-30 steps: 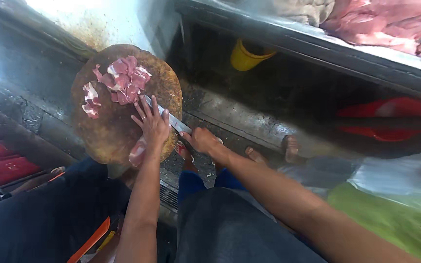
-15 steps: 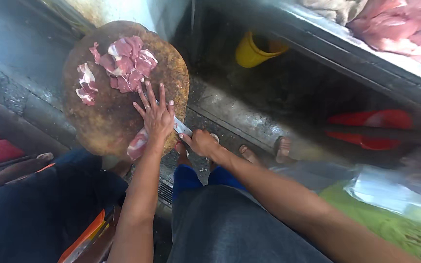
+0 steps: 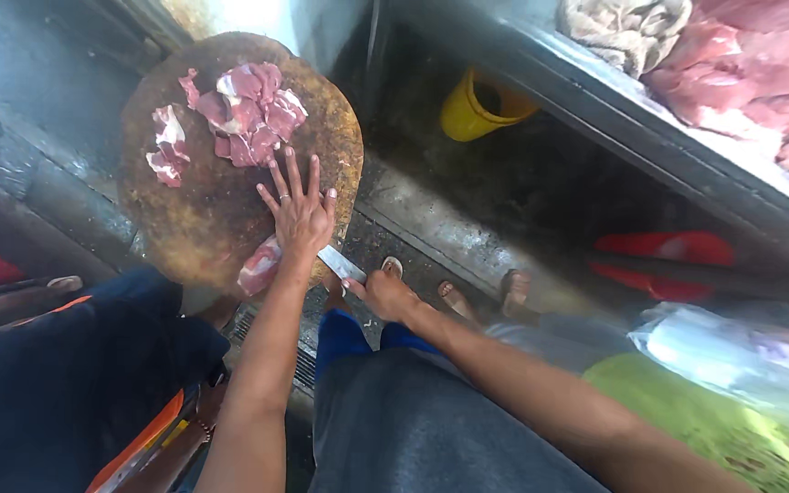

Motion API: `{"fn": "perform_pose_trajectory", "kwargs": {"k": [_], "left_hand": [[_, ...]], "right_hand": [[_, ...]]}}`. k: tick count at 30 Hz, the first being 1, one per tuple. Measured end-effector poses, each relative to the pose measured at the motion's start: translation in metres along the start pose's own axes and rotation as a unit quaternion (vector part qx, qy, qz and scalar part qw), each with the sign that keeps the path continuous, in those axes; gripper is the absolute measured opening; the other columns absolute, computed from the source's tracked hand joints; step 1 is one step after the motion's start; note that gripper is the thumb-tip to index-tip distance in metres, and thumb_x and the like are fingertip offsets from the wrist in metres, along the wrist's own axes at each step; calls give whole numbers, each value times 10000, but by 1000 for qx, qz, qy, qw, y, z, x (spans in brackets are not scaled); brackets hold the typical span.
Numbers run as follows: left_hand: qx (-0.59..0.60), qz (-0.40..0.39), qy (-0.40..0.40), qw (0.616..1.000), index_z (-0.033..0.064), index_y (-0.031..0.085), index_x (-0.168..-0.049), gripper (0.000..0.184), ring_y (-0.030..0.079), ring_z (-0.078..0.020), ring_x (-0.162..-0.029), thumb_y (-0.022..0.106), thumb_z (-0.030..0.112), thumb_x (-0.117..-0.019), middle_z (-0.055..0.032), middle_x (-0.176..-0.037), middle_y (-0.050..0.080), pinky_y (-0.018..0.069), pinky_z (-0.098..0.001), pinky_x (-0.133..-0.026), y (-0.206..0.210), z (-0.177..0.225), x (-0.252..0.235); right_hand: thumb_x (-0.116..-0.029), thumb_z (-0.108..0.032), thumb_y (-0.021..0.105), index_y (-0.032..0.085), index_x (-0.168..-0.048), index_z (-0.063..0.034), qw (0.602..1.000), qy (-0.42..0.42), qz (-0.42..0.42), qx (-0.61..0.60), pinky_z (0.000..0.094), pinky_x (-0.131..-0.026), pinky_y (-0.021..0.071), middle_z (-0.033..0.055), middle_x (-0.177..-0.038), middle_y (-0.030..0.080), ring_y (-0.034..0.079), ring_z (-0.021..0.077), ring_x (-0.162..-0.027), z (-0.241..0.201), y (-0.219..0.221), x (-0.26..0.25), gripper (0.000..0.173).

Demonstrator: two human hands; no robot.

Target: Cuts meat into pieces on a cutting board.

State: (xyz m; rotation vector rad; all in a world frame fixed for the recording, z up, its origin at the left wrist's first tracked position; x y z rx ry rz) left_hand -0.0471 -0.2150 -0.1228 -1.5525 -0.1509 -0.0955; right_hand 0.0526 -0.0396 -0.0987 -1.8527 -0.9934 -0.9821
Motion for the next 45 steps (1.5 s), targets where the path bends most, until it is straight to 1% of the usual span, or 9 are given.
{"fn": "perform_pose_trajectory", "kwargs": {"k": [8, 12, 17, 22, 26, 32, 34, 38, 45], "left_hand": [[45, 11, 20, 999, 352, 107, -1665, 733, -162, -344, -1582, 201, 683, -1018, -41, -1737, -124, -43, -725, -1212, 0, -4, 2], [181, 112, -48, 976, 264, 155, -1668, 752, -71, -343, -1596, 242, 649, -1028, -99, -1740, -54, 11, -748, -1204, -34, -32, 18], [-1, -19, -49, 999, 331, 95, -1668, 749, -123, -390, -1582, 191, 694, -1019, -47, -1737, -124, 18, -787, -1174, -14, -51, 43], [-14, -23, -23, 999, 321, 113, -1668, 772, -129, -400, -1579, 182, 708, -1004, -55, -1740, -102, -19, -779, -1179, 0, -53, 41], [-1, -24, -13, 1000, 332, 105, -1668, 760, -116, -393, -1582, 194, 700, -1008, -56, -1740, -99, -23, -772, -1184, 1, -54, 39], [37, -21, 10, 999, 307, 89, -1672, 767, -127, -361, -1586, 186, 692, -1016, -57, -1737, -118, -29, -729, -1210, 0, -56, 43], [142, 59, -7, 988, 272, 183, -1664, 750, -64, -329, -1599, 285, 660, -1030, -72, -1744, -34, 11, -712, -1231, -17, -64, 47], [101, 27, -111, 988, 300, 130, -1668, 802, -120, -351, -1589, 302, 705, -997, -74, -1737, -110, -5, -744, -1203, -41, -88, 79], [5, -25, -73, 997, 382, 163, -1653, 783, -105, -388, -1585, 258, 752, -970, -42, -1744, -76, 7, -750, -1195, -2, -94, 89]], "right_hand": [[-999, -726, 397, 681, -1073, -13, 1000, -23, -11, -5, 588, -897, 547, 215, -1078, 699, 690, 366, -1062, -54, -9, -24, 771], [-997, -739, 377, 686, -1067, -23, 1000, -19, 7, 13, 589, -888, 553, 207, -1085, 703, 692, 365, -1073, -53, -12, -22, 783], [-999, -737, 371, 689, -1061, -31, 999, -22, 11, 38, 602, -878, 557, 209, -1097, 703, 692, 375, -1080, -45, -6, -21, 776], [-988, -759, 350, 671, -1055, 4, 999, 12, -19, 47, 617, -875, 550, 234, -1060, 697, 694, 395, -1047, 3, 21, 4, 830], [-996, -747, 355, 662, -1018, 3, 999, 12, -33, 38, 589, -842, 557, 209, -996, 694, 702, 365, -986, -20, 21, 2, 810], [-1010, -703, 411, 639, -1204, 0, 999, -12, -29, 15, 574, -930, 544, 224, -1159, 684, 683, 357, -1106, -71, 18, -17, 764], [-1009, -707, 405, 626, -1254, -7, 999, -19, -20, 16, 581, -956, 538, 223, -1206, 676, 672, 357, -1148, -68, 15, -15, 774], [-1022, -693, 390, 673, -1117, -2, 999, -33, -26, 33, 585, -923, 538, 222, -1135, 690, 681, 363, -1105, -66, 10, -11, 753], [-997, -737, 375, 674, -1030, 2, 997, -14, -31, 67, 608, -855, 553, 226, -1015, 694, 699, 384, -998, -13, 38, 6, 798]]}}
Point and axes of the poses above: each hand's wrist, its own x-axis away from the middle knuckle, its own y-axis out of the palm, z = x × y, the point moved 1 cm from there along -x, towards the middle knuckle
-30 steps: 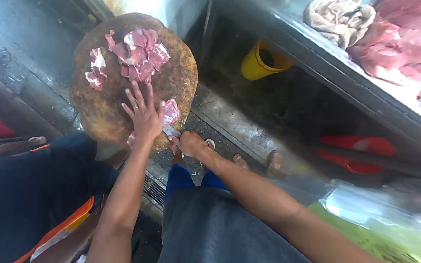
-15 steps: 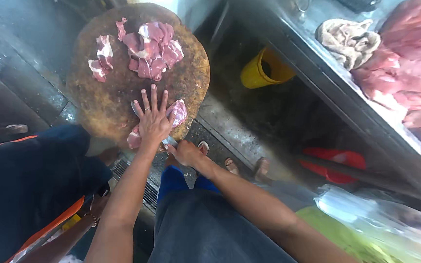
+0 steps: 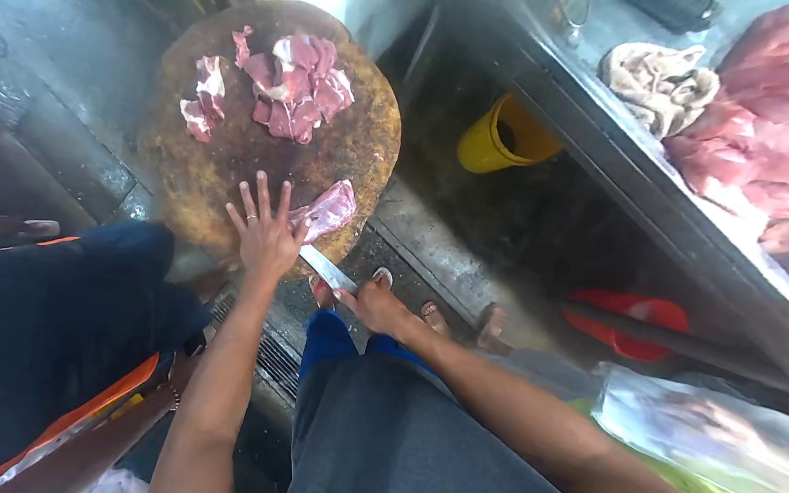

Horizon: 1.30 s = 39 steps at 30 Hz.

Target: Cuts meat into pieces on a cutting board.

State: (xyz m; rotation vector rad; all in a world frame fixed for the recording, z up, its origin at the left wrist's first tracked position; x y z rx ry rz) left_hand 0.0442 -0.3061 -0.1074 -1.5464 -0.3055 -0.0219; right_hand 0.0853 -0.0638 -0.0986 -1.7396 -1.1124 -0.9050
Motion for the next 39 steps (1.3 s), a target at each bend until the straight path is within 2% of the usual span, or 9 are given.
{"fn": "perform_pose_trajectory", "kwargs": {"k": [8, 12, 15, 19, 26, 29, 33, 36, 39], "left_hand": [[24, 3, 34, 999, 376, 190, -1651, 695, -85, -375, -1590, 246, 652, -1015, -60, -1744, -49, 4, -731, -1211, 0, -7, -4], [26, 3, 51, 998, 376, 177, -1653, 725, -113, -353, -1590, 272, 672, -998, -38, -1744, -76, -18, -733, -1209, -1, -4, -3], [38, 9, 57, 998, 350, 185, -1656, 796, -138, -348, -1586, 322, 727, -970, -30, -1743, -92, -25, -725, -1216, -2, -6, 2], [34, -9, 55, 998, 366, 162, -1656, 992, -99, -367, -1589, 323, 911, -843, -39, -1745, -63, -6, -718, -1214, -4, -2, 0], [29, -22, 73, 997, 377, 282, -1623, 929, -90, -392, -1585, 372, 888, -851, -50, -1743, -71, 12, -740, -1201, -8, -4, -4], [33, -20, 122, 992, 340, 510, -1470, 709, 102, -394, -1578, 411, 787, -929, -52, -1721, 159, 120, -745, -1184, -11, -2, -10], [-8, -7, 223, 975, 222, 626, -1305, 510, 491, -389, -1331, 409, 604, -1045, -123, -1375, 570, 388, -648, -1031, -19, -14, -36], [-38, 25, 258, 965, 77, 624, -1238, 361, 600, -434, -1191, 432, 350, -1101, -192, -1213, 656, 445, -644, -975, -31, -38, -67], [-46, 41, 189, 980, 0, 592, -1250, 309, 610, -482, -1162, 438, 217, -1093, -261, -1219, 636, 447, -676, -977, -60, -69, -96]], "right_hand": [[-1022, -688, 399, 656, -1136, 2, 999, -12, -26, -18, 579, -905, 545, 213, -1087, 690, 689, 358, -1054, -65, -6, -15, 745], [-1001, -727, 391, 658, -1087, 1, 1000, 2, -23, -11, 601, -875, 548, 222, -1055, 691, 691, 377, -1037, -48, 12, -5, 780], [-1004, -718, 396, 667, -1067, 16, 999, 7, -41, -17, 604, -862, 552, 228, -1019, 696, 698, 387, -1001, -39, 29, 9, 785], [-1011, -699, 412, 663, -1200, -21, 999, -20, -24, -35, 609, -944, 533, 210, -1144, 700, 682, 367, -1112, -97, 25, -18, 747], [-989, -744, 393, 675, -1054, -25, 1000, 26, 10, -12, 574, -847, 577, 195, -1068, 700, 708, 350, -1032, -79, 48, 7, 774], [-1002, -715, 409, 685, -1106, -50, 999, 19, 26, -20, 600, -875, 553, 187, -1095, 709, 697, 355, -1072, -107, 42, 0, 727], [-993, -734, 395, 695, -1062, -48, 998, 30, 60, -7, 609, -853, 566, 197, -1081, 711, 703, 368, -1059, -97, 54, 7, 752], [-978, -756, 393, 684, -1124, -48, 997, 64, 39, 9, 615, -865, 565, 206, -1117, 709, 698, 385, -1079, -68, 65, 28, 779], [-969, -779, 370, 678, -1109, -47, 997, 65, 32, 12, 611, -869, 561, 205, -1089, 708, 699, 382, -1066, -42, 73, 43, 806]]}}
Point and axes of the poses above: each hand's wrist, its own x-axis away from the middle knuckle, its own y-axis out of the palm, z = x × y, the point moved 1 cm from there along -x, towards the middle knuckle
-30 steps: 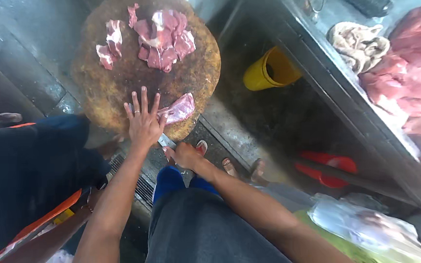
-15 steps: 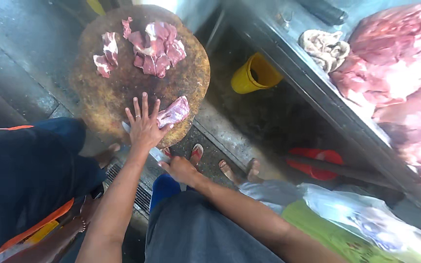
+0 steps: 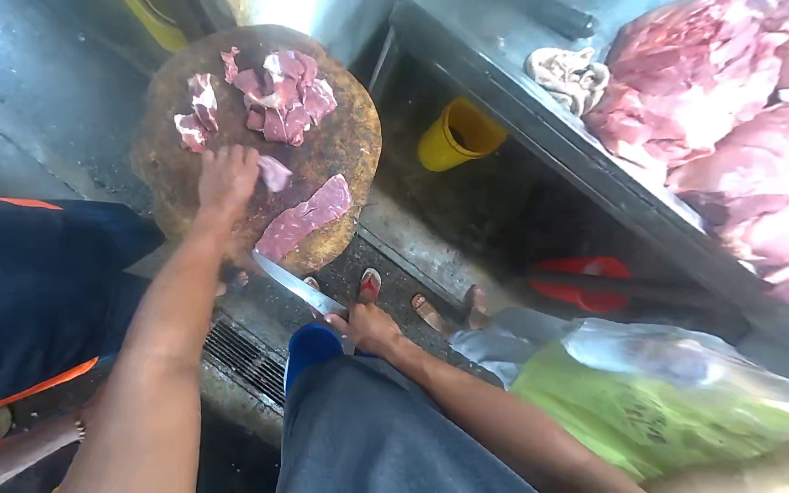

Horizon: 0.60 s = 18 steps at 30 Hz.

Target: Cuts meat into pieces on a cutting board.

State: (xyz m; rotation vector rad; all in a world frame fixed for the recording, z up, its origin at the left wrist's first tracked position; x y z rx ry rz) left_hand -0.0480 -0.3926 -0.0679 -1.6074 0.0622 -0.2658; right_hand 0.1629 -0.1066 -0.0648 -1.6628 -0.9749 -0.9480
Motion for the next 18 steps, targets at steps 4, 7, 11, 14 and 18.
{"fn": "perform_pose_trajectory", "kwargs": {"k": [4, 7, 11, 14, 18], "left_hand": [[43, -25, -93, 994, 6, 556, -1376, 458, 496, -532, -1302, 534, 335, -1059, -313, -1424, 507, 394, -699, -1047, -24, -44, 0], [123, 41, -131, 983, 85, 495, -1491, 513, 402, -476, -1419, 551, 301, -1029, -236, -1544, 434, 338, -669, -1130, -32, -24, 20], [173, 63, -185, 965, 146, 357, -1600, 623, 157, -439, -1559, 401, 462, -1065, -187, -1690, 218, 174, -696, -1214, 6, 49, 43], [132, 9, -222, 966, 290, 133, -1667, 806, -65, -435, -1578, 234, 731, -1000, -90, -1740, -66, 53, -795, -1162, 49, 89, 49], [93, -11, -215, 972, 286, 96, -1672, 871, -92, -422, -1579, 153, 789, -962, -69, -1741, -81, 3, -801, -1157, 62, 98, 49]], "right_hand": [[-990, -732, 413, 673, -1014, -22, 995, -17, 52, -80, 583, -823, 564, 188, -958, 697, 706, 353, -946, 9, -13, 0, 757], [-1019, -684, 416, 693, -1035, -3, 987, -11, 83, -134, 585, -857, 551, 208, -986, 699, 699, 360, -960, -9, -49, -20, 736], [-1000, -725, 398, 697, -953, -16, 984, -8, 126, -126, 607, -825, 558, 218, -962, 706, 708, 380, -958, -25, -66, -56, 771], [-1001, -735, 373, 694, -967, -24, 989, 0, 118, -84, 590, -844, 563, 210, -995, 708, 708, 366, -995, -25, -64, -58, 781], [-1001, -739, 357, 694, -1009, -21, 996, 14, 68, -60, 597, -873, 550, 206, -1025, 706, 699, 365, -1028, 3, -51, -46, 794]]}}
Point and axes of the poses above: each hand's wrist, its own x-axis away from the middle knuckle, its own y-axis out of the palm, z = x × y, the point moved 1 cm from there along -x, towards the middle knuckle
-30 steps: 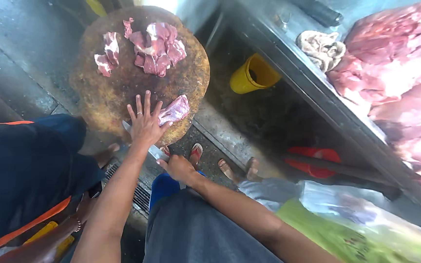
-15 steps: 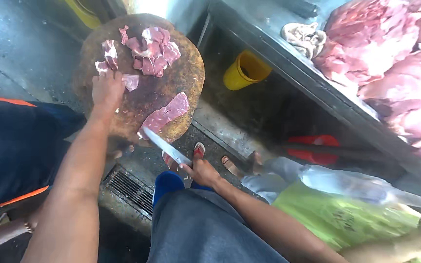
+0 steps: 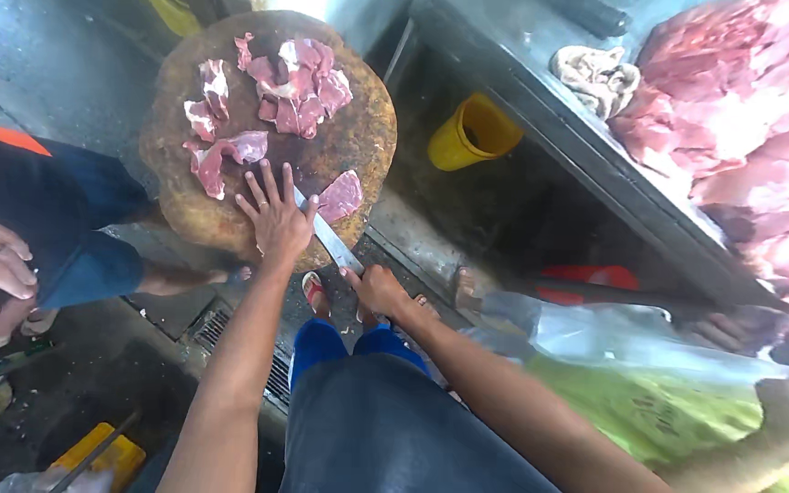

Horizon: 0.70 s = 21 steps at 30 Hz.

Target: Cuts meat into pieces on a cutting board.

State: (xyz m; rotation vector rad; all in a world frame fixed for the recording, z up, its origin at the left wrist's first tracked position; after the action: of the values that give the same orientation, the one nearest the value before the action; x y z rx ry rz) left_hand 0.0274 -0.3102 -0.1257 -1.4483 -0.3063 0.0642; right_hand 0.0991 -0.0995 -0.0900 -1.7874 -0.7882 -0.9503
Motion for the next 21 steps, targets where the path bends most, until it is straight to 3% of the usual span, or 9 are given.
{"fn": "perform_pose_trajectory", "kwargs": {"k": [5, 9, 16, 21], "left_hand": [[-10, -5, 8, 1000, 318, 62, -1670, 800, -106, -411, -1579, 144, 734, -991, -68, -1740, -94, 3, -785, -1168, 0, -2, -4], [-2, -4, 8, 1000, 344, 85, -1666, 746, -97, -412, -1581, 159, 693, -1011, -69, -1741, -81, 10, -775, -1176, 0, -3, -3], [-8, 5, 24, 1000, 348, 71, -1667, 753, -100, -423, -1578, 170, 702, -1009, -67, -1740, -92, 20, -794, -1164, 1, -4, -4], [-2, 16, 6, 1000, 310, 46, -1672, 821, -114, -398, -1581, 161, 751, -988, -68, -1739, -102, 3, -767, -1186, 1, -7, -5]], "right_hand": [[-1033, -675, 382, 676, -999, -5, 999, -13, -32, -21, 542, -838, 555, 194, -955, 690, 700, 332, -933, -23, -8, -3, 733], [-1009, -707, 397, 645, -886, -27, 998, -36, -20, -40, 498, -673, 574, 160, -772, 648, 681, 290, -705, -37, -5, -17, 735], [-1013, -703, 393, 674, -993, -35, 999, -22, -44, -3, 560, -830, 563, 160, -924, 703, 710, 320, -916, -5, 10, -1, 725], [-1022, -685, 405, 674, -916, -28, 998, -26, -61, 0, 508, -765, 574, 154, -855, 678, 704, 286, -811, -38, -1, -11, 718]]}}
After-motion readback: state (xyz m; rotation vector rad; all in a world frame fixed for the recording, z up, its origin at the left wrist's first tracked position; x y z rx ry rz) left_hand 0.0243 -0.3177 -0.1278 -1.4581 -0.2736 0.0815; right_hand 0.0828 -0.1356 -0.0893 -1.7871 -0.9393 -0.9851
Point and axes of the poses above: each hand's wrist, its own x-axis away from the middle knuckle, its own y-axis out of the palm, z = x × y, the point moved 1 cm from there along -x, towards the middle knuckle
